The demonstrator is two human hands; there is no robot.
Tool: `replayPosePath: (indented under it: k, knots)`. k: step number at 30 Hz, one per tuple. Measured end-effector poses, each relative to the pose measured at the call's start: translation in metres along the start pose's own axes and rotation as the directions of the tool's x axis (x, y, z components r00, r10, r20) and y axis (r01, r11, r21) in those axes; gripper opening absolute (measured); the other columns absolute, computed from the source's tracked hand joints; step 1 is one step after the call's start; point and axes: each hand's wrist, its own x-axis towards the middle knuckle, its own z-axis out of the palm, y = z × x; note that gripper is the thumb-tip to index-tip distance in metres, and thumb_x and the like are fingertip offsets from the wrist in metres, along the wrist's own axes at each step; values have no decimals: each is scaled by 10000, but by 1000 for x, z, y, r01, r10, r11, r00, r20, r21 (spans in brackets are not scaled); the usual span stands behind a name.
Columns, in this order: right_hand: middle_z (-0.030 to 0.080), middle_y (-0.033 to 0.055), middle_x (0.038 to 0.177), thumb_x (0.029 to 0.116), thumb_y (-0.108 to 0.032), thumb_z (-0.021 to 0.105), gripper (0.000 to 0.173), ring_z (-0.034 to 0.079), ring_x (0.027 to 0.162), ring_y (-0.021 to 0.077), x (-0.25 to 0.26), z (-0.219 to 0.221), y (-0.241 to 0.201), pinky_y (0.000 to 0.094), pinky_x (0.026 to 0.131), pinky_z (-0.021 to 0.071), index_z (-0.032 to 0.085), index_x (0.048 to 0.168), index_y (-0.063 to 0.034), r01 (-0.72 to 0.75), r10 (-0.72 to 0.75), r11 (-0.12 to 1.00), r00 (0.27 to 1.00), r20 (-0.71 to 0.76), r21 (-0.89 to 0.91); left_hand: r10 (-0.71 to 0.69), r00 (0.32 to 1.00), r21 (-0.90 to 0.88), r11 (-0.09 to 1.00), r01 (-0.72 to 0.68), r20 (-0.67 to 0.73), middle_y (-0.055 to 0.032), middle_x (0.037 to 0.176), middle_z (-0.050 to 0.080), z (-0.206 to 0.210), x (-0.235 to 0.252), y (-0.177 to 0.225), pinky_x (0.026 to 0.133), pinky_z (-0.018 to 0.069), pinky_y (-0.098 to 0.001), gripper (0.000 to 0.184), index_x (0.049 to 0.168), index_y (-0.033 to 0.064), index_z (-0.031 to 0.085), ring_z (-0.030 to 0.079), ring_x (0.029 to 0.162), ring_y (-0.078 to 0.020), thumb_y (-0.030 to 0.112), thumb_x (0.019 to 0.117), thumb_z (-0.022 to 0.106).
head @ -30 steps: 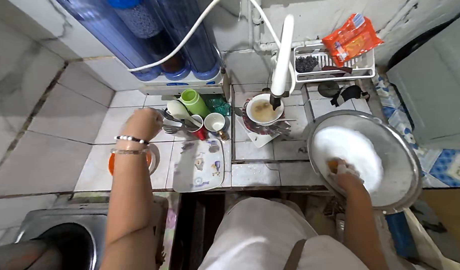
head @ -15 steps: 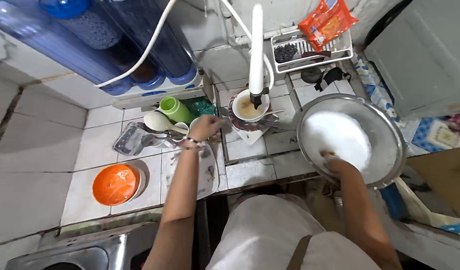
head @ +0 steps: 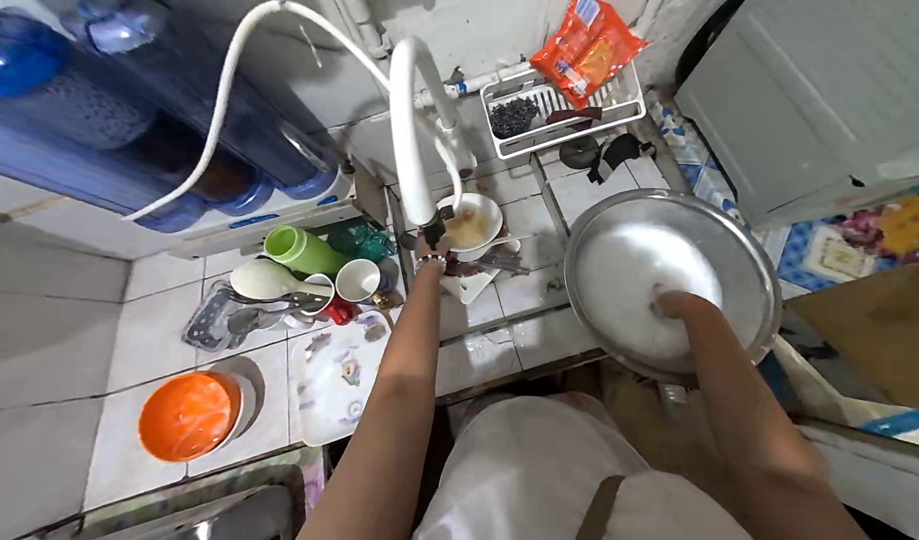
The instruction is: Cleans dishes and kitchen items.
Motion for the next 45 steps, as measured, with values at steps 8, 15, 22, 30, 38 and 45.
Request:
replayPosePath:
  k: [8,15,22,30,38,45]
  knots:
    - [443,362,1505,1116,-180,413,461,402,1452,472,-6,-12,-6,614,1169,300,467,1410,170,20,-21,1000,999,42,5,31,993,428,900,-79,118,-298,1385,572,-47,3,47,1118,397,-576,442,1308,-93,596,532,1331,-424,258,1040,572]
    - [468,350,1493,1108,-179,445,442,418,1443,465,-18,-13,-9,607,1166,304,508,1391,154,37,-37,997,999,1,71,137,976,648,731,-215,169,-361,1338,568,-62,-83,115,1070,420,-614,379,1249,-168,576,551,1292,-474,140,1028,579]
    - [513,310,1465,1021,-262,643,540,486,1380,464,-48,-48,-68,600,1144,387,518,1454,37,564,-191,778,631,-752,276,414,908,596,713,-368,65,-374,1190,628,-87,-88,74,992,455,-652,308,1159,-162,626,610,1158,-512,88,980,606]
    - [539,290,1441,1092,-312,492,575,554,1327,370,-36,-147,-257,507,1124,431,384,1520,57,869,-486,309,494,-721,387,87,981,-444,896,-1,174,-142,1085,631,-87,-85,-40,691,556,-391,571,1477,106,398,633,835,-206,0,925,502]
    - [529,356,1418,1043,-88,541,392,480,1377,485,-57,-143,-303,593,1152,365,543,1356,149,714,-533,694,598,-599,95,-1,892,-664,667,337,452,-124,863,675,-57,-139,-22,565,586,-310,231,1146,33,523,688,665,-192,111,1044,331]
    - [568,347,1346,1030,-135,583,436,552,1288,451,-74,-96,-284,583,1105,418,520,1366,134,759,-516,583,622,-588,291,36,856,-720,559,411,516,-190,1038,704,-45,-140,-11,613,615,-408,565,1340,80,532,727,799,-299,535,1082,318]
